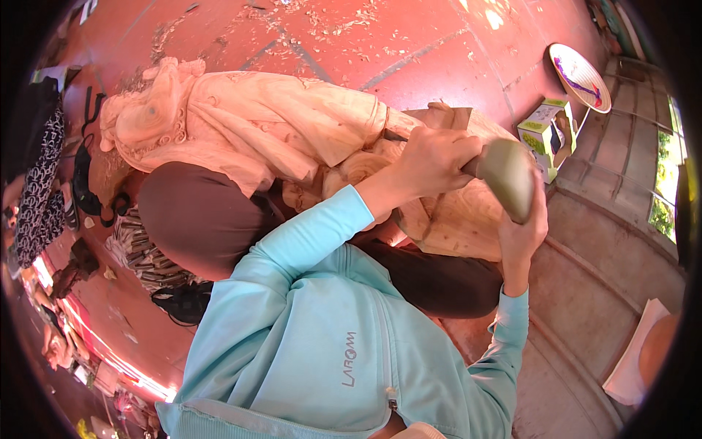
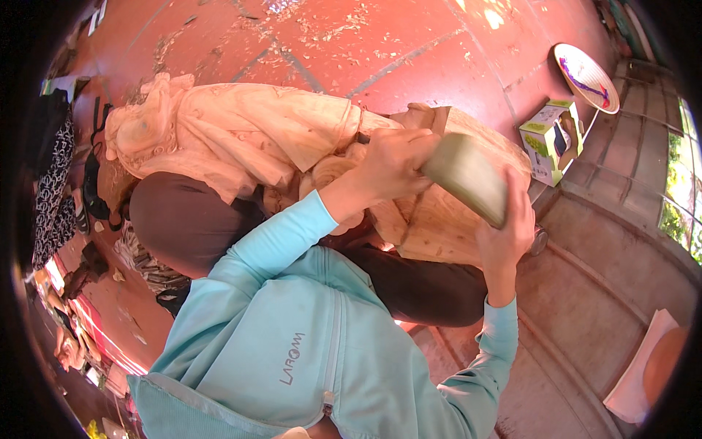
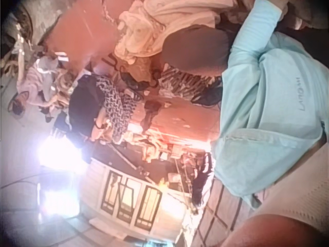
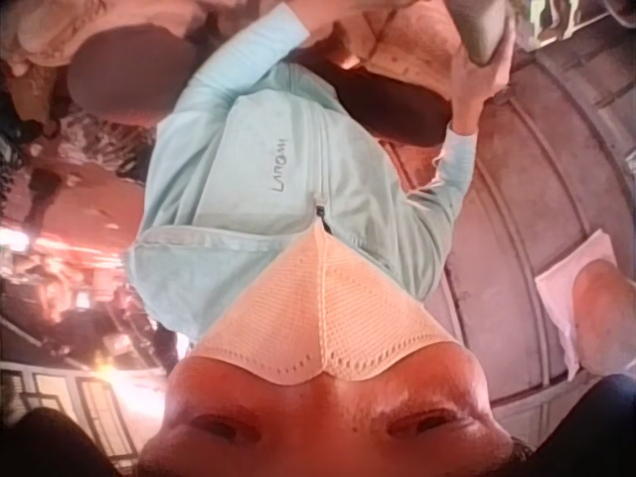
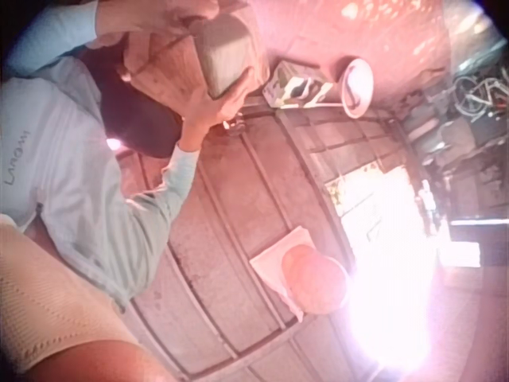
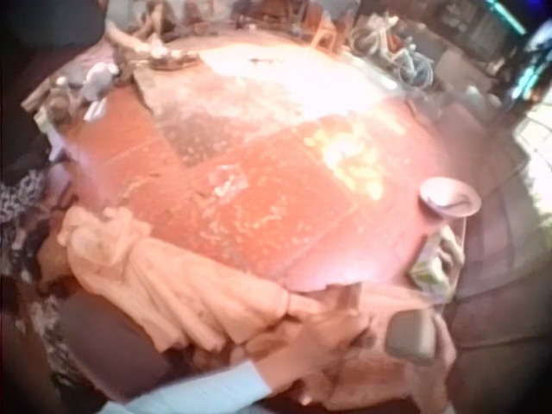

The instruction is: The person is carving a wooden sculpture using a chisel and a wooden mallet. They repeatedly strike the chisel to shape the wood, focusing on refining the details of the figure's clothing and form.

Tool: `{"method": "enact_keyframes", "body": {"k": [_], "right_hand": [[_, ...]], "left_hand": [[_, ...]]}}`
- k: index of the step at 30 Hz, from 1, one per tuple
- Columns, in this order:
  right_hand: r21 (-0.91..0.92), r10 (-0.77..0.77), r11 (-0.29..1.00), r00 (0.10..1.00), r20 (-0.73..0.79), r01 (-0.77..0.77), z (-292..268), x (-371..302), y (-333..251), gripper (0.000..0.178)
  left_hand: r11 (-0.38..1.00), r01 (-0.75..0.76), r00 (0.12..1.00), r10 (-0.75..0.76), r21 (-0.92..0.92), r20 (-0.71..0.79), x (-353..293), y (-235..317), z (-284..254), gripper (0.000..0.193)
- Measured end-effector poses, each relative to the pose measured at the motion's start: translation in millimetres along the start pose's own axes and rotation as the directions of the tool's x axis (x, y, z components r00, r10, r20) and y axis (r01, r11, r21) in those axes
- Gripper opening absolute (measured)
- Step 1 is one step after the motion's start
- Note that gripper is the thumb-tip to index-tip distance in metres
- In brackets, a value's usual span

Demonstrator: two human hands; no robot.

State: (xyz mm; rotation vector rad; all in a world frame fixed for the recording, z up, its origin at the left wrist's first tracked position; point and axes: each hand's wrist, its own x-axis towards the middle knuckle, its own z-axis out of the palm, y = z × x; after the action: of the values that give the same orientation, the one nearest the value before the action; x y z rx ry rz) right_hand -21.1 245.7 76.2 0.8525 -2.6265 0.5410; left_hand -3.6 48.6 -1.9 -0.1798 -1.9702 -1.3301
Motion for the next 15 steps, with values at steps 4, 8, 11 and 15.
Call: {"method": "enact_keyframes", "body": {"k": [4, 8, 11, 15], "right_hand": [[-0.027, 0.081, 0.996, 0.997, 0.019, -0.080, -8, 9, -11, 0.065], [-0.022, 0.084, 0.996, 0.996, 0.027, -0.083, -9, -7, 13, 0.057], [-0.246, -0.035, 0.966, 0.978, 0.204, 0.086, -16, 15, -15, 0.047], [0.112, 0.243, 0.965, 0.968, -0.056, -0.236, -11, -1, 0, 0.069]], "left_hand": [[1.000, 0.016, 1.000, -0.015, -0.008, 0.015, -1, -3, 4, 0.026], [0.998, 0.006, 1.000, -0.007, -0.063, -0.014, 0, -2, 5, 0.024], [1.000, 0.023, 0.998, -0.023, -0.003, 0.063, -3, -6, 3, 0.023], [1.000, 0.002, 1.000, -0.003, 0.030, 0.015, 0, -4, 7, 0.019]]}}
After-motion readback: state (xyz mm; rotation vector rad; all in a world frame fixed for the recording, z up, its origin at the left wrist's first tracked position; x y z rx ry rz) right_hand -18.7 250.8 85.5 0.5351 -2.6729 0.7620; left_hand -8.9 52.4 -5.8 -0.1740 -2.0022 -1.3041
